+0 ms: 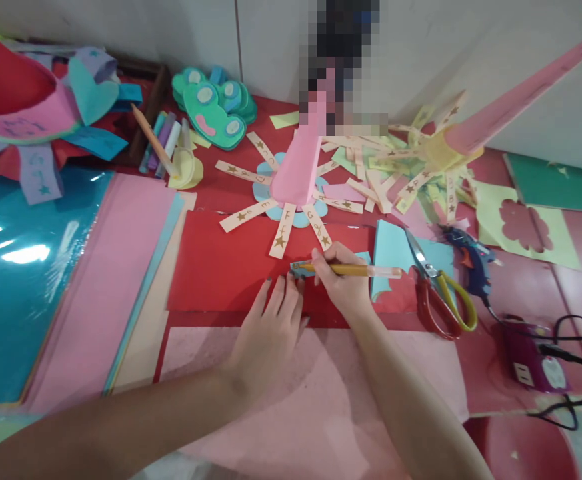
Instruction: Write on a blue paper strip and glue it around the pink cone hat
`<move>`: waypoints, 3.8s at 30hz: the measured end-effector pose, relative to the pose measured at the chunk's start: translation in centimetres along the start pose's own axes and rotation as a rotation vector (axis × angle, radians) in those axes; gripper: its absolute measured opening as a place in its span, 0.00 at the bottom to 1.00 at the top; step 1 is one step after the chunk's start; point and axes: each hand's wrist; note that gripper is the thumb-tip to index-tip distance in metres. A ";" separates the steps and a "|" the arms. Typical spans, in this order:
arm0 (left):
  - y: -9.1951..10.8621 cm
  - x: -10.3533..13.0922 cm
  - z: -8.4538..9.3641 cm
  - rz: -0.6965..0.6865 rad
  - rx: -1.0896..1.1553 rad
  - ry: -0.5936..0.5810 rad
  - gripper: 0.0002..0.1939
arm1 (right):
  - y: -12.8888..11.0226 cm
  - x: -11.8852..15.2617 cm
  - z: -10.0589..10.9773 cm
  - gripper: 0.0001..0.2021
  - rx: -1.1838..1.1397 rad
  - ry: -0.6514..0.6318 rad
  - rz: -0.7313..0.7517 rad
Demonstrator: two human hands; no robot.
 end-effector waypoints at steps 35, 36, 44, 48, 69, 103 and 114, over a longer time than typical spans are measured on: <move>-0.1 0.0 -0.3 -0.042 0.073 -0.074 0.24 | 0.4 0.0 0.1 0.07 -0.068 0.430 0.107; -0.1 0.0 -0.2 -0.039 0.078 -0.075 0.24 | 0.4 0.0 0.0 0.07 -0.065 0.440 0.107; -0.1 0.1 -0.4 -0.082 0.122 -0.047 0.23 | 0.9 -0.9 0.9 0.08 -0.012 0.641 0.095; 0.0 0.1 -0.5 -0.104 0.146 -0.050 0.22 | 1.7 -1.1 1.7 0.09 -0.021 0.699 0.071; -0.1 0.0 -0.9 -0.077 0.200 -0.052 0.21 | 0.3 -0.4 -0.1 0.18 -0.125 0.148 -0.030; -0.1 0.0 -0.7 -0.043 0.172 0.020 0.18 | 0.5 -0.4 -0.2 0.18 0.034 -0.057 0.087; -0.2 0.1 -0.7 -0.048 0.187 0.012 0.18 | 0.6 -0.3 0.0 0.17 0.020 -0.055 0.060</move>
Point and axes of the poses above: each hand's wrist, its own x-axis away from the middle knuckle, its own z-axis out of the back of the hand, y = z × x, and after that the axes turned 15 degrees about z, right-handed
